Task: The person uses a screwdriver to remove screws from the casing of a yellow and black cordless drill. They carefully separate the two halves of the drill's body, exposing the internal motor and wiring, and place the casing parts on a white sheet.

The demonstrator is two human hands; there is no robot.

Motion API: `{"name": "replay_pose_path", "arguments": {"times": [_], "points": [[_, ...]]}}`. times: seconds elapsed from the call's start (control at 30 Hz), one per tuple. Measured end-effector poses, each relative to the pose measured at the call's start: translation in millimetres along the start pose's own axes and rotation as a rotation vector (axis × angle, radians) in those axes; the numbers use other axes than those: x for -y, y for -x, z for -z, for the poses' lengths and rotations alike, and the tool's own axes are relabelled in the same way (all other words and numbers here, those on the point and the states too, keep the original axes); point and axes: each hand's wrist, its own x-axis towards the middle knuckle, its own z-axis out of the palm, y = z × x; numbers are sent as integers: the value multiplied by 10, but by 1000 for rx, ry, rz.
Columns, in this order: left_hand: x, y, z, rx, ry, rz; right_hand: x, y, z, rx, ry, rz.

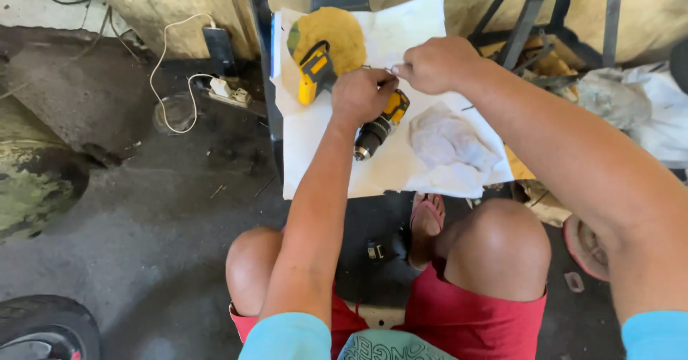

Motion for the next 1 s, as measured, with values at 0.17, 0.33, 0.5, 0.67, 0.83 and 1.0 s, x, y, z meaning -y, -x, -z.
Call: {"name": "replay_pose_path", "arguments": {"times": [0.17,0.33,0.5,0.67,0.83,1.0], "points": [[-47,-15,8,23,-34,39,57,-219,-79,86,-458,-166],[-40,12,31,19,-36,87,55,-230,-82,-6,228,189],[-105,46,73,42,-3,158,183,115,175,90,-126,-24],[-82,29,75,42,0,161,191,-55,33,51,-52,75],[-104,48,99,22,29,153,189,31,127,64,-116,38],[-149,52,123,61,30,192,295,81,146,117,-518,-223]]}}
